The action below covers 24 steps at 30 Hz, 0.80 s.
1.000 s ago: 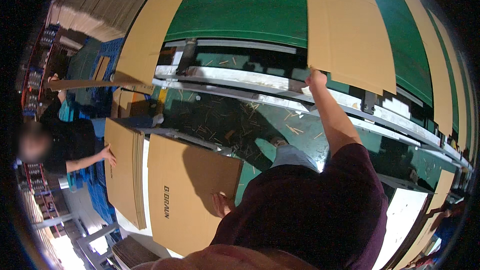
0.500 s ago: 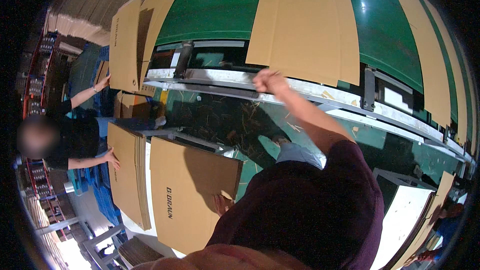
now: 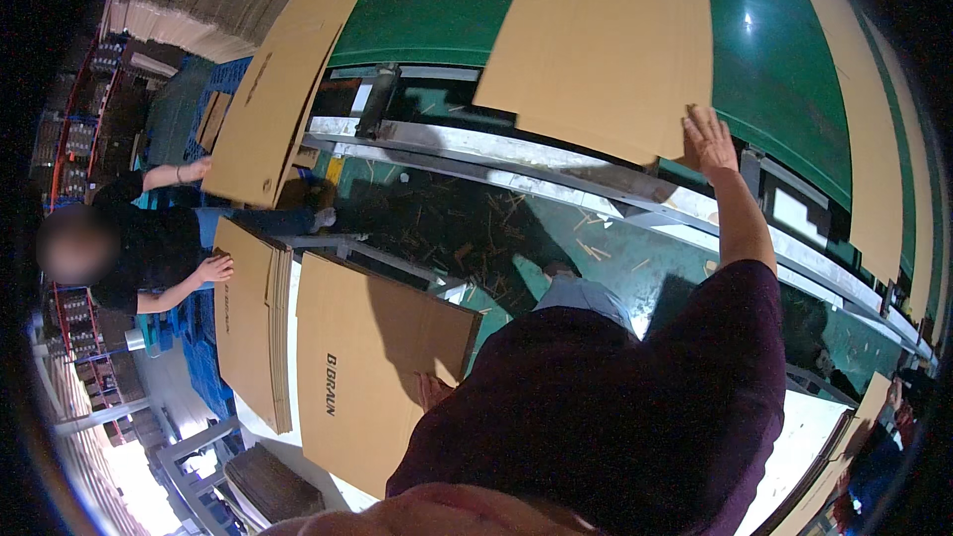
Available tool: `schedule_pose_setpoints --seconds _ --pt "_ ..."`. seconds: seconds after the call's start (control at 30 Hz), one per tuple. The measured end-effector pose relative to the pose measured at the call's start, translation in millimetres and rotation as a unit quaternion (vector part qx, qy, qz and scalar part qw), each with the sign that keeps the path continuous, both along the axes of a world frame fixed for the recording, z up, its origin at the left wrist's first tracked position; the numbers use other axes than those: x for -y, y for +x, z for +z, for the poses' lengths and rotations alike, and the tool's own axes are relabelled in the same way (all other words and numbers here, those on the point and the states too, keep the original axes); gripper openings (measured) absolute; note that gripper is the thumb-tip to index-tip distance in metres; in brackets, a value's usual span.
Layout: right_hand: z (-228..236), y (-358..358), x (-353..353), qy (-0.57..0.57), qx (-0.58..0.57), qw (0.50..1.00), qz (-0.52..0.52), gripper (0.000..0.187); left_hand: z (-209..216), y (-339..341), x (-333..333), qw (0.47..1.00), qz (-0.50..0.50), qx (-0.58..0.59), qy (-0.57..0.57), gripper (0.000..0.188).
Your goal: The person folds flat cardboard pieces on a table and places them onto a conveyor belt. The person repeatedly picks up cardboard, folds it, and moves it to the belt while another person assists nearby.
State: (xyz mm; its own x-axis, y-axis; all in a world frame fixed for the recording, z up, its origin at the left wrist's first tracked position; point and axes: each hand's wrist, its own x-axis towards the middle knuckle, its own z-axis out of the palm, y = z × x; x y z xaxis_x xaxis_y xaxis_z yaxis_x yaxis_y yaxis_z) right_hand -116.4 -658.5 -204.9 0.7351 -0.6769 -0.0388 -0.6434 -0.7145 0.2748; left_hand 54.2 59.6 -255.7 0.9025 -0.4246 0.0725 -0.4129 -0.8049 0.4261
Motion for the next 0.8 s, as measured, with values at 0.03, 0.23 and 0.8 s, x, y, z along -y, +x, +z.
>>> schedule_pose_setpoints --seconds 0.03,0.23,0.8 --pt "-1.7 7.6 -3.3 0.008 0.056 0.997 0.048 0.045 -3.6 1.9 -1.1 0.999 -0.019 0.032 -0.007 0.051" --pt "53.8 119.0 -56.5 0.002 0.252 0.935 0.249 0.033 -23.2 2.8 -9.1 0.997 -0.006 0.025 -0.071 0.052" --pt "141.4 136.1 45.7 0.105 0.729 0.676 -0.006 0.058 8.2 0.8 17.5 0.995 -0.037 0.018 0.092 0.062"
